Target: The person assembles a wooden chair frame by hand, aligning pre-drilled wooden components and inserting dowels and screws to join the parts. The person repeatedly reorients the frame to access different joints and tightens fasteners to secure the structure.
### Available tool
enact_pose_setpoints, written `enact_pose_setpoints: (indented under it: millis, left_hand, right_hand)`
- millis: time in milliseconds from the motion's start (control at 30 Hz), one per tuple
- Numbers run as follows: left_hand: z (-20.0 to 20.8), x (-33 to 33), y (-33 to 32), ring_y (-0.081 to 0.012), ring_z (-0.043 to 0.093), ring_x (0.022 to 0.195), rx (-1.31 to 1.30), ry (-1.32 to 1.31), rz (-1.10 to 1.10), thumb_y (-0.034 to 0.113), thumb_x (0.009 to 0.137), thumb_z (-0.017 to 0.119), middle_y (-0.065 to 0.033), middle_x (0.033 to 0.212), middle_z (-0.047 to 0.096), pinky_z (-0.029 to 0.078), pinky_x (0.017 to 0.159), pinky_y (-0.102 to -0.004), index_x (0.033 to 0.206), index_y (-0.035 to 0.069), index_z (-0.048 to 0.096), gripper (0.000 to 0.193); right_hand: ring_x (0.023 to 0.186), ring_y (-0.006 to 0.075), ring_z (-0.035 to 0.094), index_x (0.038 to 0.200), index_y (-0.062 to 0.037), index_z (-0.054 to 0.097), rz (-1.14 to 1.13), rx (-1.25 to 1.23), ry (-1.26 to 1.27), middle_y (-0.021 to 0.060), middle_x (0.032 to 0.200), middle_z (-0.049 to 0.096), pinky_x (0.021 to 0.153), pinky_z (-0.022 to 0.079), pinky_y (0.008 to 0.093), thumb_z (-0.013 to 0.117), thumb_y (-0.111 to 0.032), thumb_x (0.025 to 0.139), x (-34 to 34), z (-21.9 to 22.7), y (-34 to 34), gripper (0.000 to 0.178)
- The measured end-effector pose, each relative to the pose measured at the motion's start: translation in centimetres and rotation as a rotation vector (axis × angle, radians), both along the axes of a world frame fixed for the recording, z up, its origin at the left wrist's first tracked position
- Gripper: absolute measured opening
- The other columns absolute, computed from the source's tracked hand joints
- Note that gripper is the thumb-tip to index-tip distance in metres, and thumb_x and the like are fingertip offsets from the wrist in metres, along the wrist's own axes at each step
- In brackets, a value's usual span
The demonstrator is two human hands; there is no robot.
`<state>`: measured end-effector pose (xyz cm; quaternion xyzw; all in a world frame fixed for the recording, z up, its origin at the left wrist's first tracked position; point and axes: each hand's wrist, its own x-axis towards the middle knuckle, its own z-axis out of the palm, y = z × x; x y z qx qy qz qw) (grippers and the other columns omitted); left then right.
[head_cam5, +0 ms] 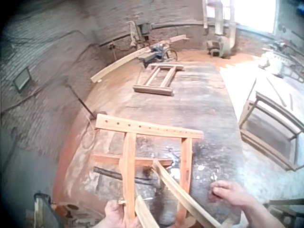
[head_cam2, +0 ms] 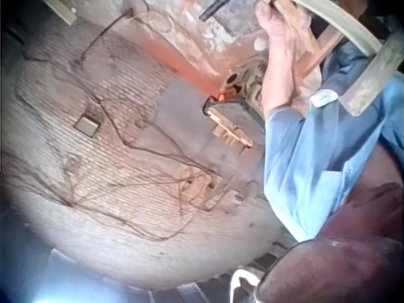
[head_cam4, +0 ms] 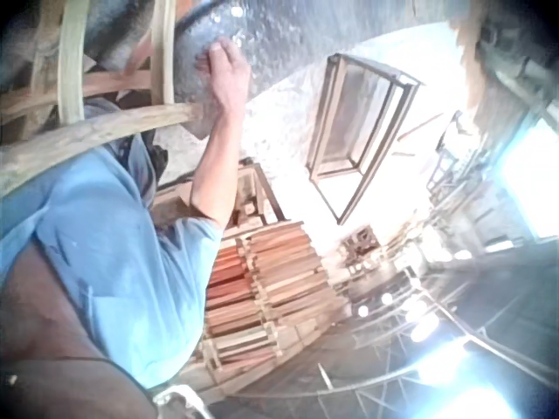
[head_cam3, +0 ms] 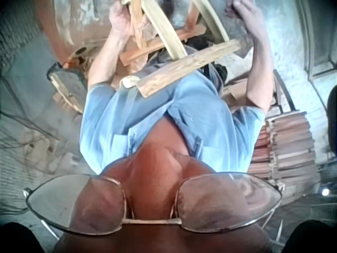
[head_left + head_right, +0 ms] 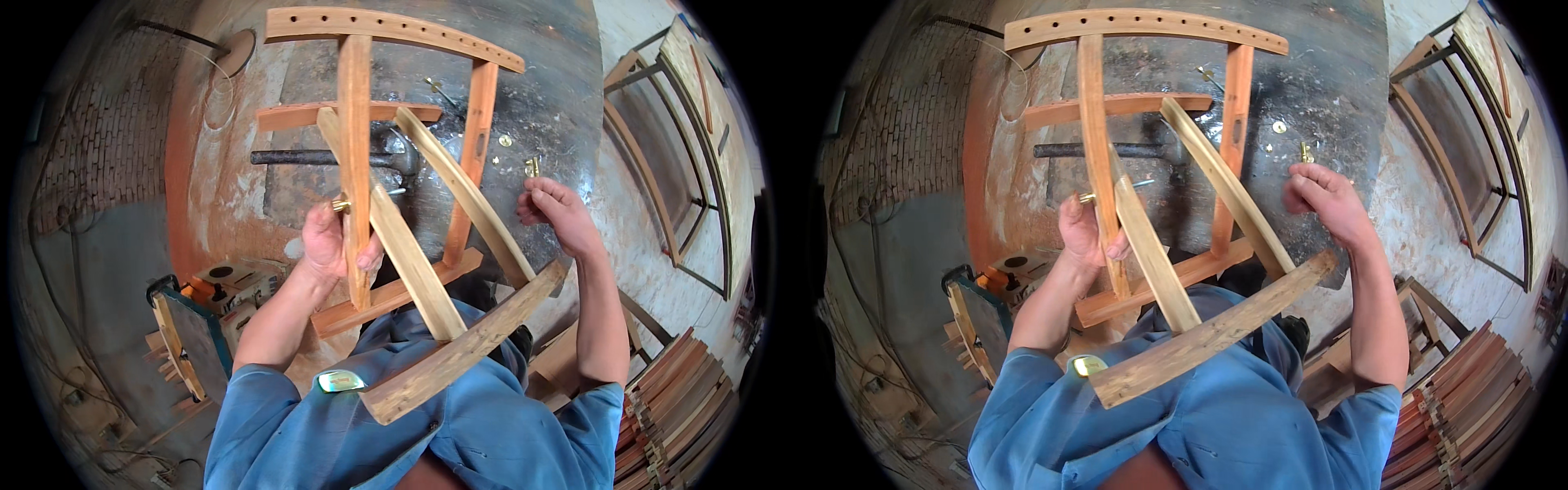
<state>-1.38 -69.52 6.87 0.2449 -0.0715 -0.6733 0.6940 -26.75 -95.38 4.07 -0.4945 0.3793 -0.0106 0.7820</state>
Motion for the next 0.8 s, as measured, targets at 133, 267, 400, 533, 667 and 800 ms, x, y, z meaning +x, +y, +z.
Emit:
enact_pose_setpoints:
  millis: [133, 267, 400, 533, 667, 800]
  left_hand:
    - [-2.2, 0.8, 0.7, -0.0270, 0.056, 0.049, -0.168, 0.131, -0.040, 0.044, 0.088, 0.057, -0.0232, 0.072, 0.058, 0.044, 0.040, -0.0340, 0.126, 0.005, 0.047, 0.056]
    - [-1.7, 0.4, 0.5, -0.0290, 0.055, 0.048, -0.093, 0.108, 0.045, 0.037, 0.086, 0.059, -0.0175, 0.080, 0.059, 0.047, 0.039, -0.0354, 0.124, 0.004, 0.045, 0.052]
    - [-2.9, 1.3, 0.8, -0.0302, 0.058, 0.051, -0.097, 0.149, 0.057, 0.037, 0.086, 0.059, -0.0179, 0.081, 0.061, 0.048, 0.040, -0.0357, 0.123, 0.003, 0.046, 0.052]
    - [-5.2, 2.5, 3.2, -0.0305, 0.062, 0.058, -0.067, 0.236, -0.005, 0.042, 0.086, 0.055, -0.0209, 0.083, 0.064, 0.052, 0.050, -0.0379, 0.115, 0.003, 0.055, 0.049]
    - [-4.4, 3.5, 4.1, -0.0202, 0.058, 0.047, 0.136, 0.003, 0.112, 0.055, 0.083, 0.054, -0.0216, 0.087, 0.064, 0.049, 0.043, -0.0316, 0.116, -0.007, 0.053, 0.071]
    - [-4.1, 4.0, 4.0, -0.0177, 0.055, 0.043, 0.067, 0.033, 0.102, 0.059, 0.082, 0.055, -0.0228, 0.087, 0.059, 0.047, 0.041, -0.0287, 0.120, -0.008, 0.051, 0.078]
  right_hand:
    - [0.087, 0.0159, 0.063, 0.119, 0.0009, 0.056, 0.169, -0.055, 0.030, 0.0078, 0.098, 0.064, 0.076, 0.053, 0.0303, 0.055, -0.025, 0.096, 1.9, 1.3, 0.8, 0.034]
    - [0.091, 0.0176, 0.063, 0.125, 0.0046, 0.052, 0.257, -0.114, 0.106, 0.0105, 0.102, 0.064, 0.080, 0.052, 0.0306, 0.055, -0.028, 0.096, 2.7, 1.5, 1.4, 0.044]
    - [0.092, 0.0195, 0.063, 0.128, 0.0054, 0.050, 0.286, -0.110, 0.163, 0.0123, 0.105, 0.064, 0.081, 0.052, 0.0324, 0.056, -0.031, 0.096, 3.5, 1.4, 1.9, 0.049]
    - [0.079, 0.0152, 0.063, 0.120, 0.0054, 0.056, 0.216, -0.118, 0.171, 0.0091, 0.094, 0.065, 0.071, 0.052, 0.0289, 0.055, -0.026, 0.097, 4.3, 0.4, 1.1, 0.038]
    - [0.058, 0.0088, 0.055, 0.109, 0.0022, 0.065, -0.097, -0.413, 0.267, 0.0018, 0.073, 0.063, 0.055, 0.048, 0.0249, 0.053, -0.022, 0.098, 1.6, -3.8, 0.3, 0.030]
    - [0.057, 0.0126, 0.058, 0.110, -0.0016, 0.066, -0.128, -0.540, 0.430, 0.0073, 0.073, 0.066, 0.057, 0.049, 0.0284, 0.053, -0.016, 0.096, -1.6, -7.2, 2.3, 0.024]
